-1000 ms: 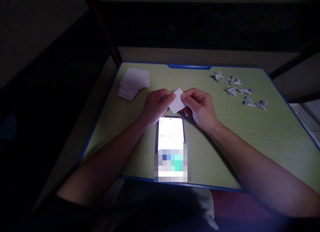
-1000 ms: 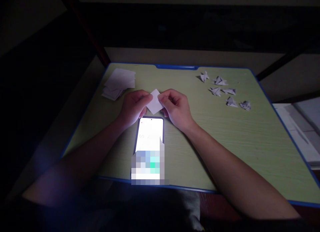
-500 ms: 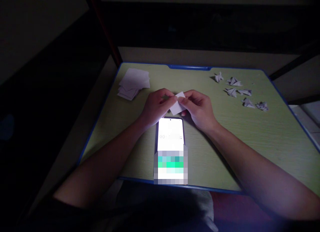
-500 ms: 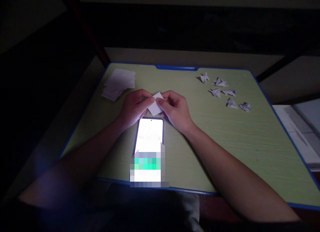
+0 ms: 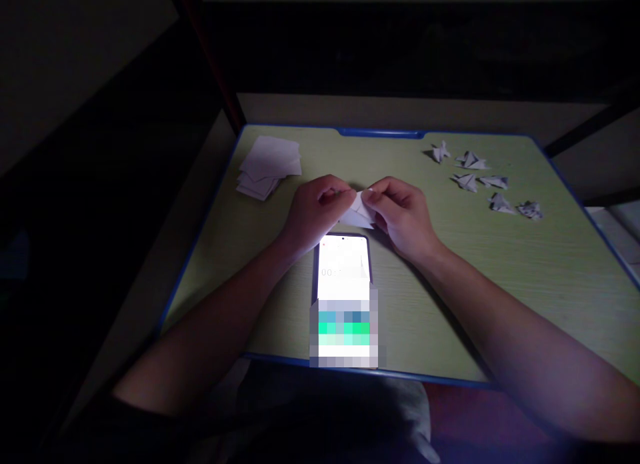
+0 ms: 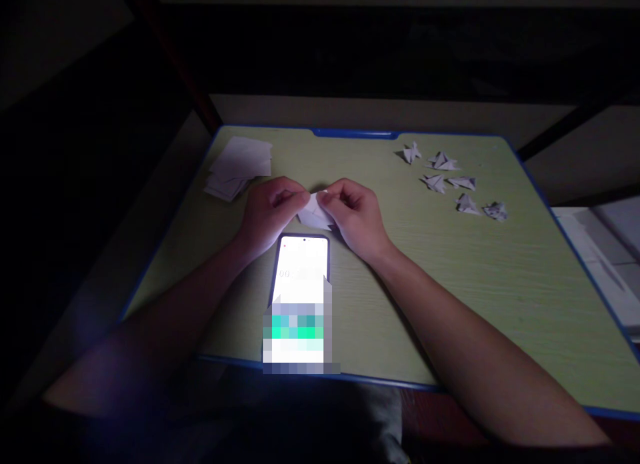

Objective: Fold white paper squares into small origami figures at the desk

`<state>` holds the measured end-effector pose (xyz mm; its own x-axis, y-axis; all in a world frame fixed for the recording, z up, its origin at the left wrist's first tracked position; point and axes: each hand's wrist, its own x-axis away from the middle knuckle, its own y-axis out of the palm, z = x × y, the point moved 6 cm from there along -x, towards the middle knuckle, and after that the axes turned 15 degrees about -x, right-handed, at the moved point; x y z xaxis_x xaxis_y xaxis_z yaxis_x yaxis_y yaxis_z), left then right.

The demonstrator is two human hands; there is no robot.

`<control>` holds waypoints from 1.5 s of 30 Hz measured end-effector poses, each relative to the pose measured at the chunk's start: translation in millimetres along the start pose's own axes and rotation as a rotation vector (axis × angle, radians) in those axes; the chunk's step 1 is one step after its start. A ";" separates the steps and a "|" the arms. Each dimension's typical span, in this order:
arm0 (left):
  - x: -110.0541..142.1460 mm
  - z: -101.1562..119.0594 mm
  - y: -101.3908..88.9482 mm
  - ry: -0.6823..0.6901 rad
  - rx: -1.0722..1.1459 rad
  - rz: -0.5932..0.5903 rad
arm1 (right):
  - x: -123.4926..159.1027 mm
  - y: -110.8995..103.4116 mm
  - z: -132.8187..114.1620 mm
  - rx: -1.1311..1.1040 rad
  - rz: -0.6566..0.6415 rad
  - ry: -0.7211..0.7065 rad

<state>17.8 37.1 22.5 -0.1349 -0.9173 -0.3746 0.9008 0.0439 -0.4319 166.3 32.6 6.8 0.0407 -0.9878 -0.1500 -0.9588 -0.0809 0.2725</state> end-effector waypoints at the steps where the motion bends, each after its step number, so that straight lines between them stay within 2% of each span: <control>1: -0.5 2.1 -2.5 0.027 -0.025 0.026 | -0.2 -0.3 0.1 -0.002 0.006 0.003; 5: -0.9 6.0 -4.5 0.089 -0.114 0.061 | -1.0 -2.0 1.4 -0.059 0.025 0.012; 11: 1.7 3.2 8.9 0.024 -0.046 -0.070 | -1.6 -3.1 3.1 -0.063 0.031 0.029; 18: 2.3 7.7 2.5 0.023 -0.135 -0.026 | -1.6 -2.1 0.9 -0.060 0.032 0.028; 22: 2.0 6.0 3.6 0.048 -0.053 -0.028 | -1.9 -3.0 1.2 -0.077 0.035 0.031; 30: 2.2 -1.9 7.3 -0.043 0.040 -0.044 | -2.2 -4.0 0.3 -0.044 0.035 0.023; 34: 0.5 -4.5 7.5 -0.047 0.053 -0.039 | -2.5 -3.2 0.6 -0.070 0.035 0.015; 45: -5.1 -17.0 6.2 -0.142 0.278 0.036 | -3.8 -5.6 4.7 -0.067 0.045 -0.118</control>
<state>17.1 48.8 7.8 -0.0595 -0.9641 -0.2587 0.9849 -0.0146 -0.1723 170.3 37.5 1.3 -0.0395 -0.9684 -0.2462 -0.9376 -0.0493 0.3442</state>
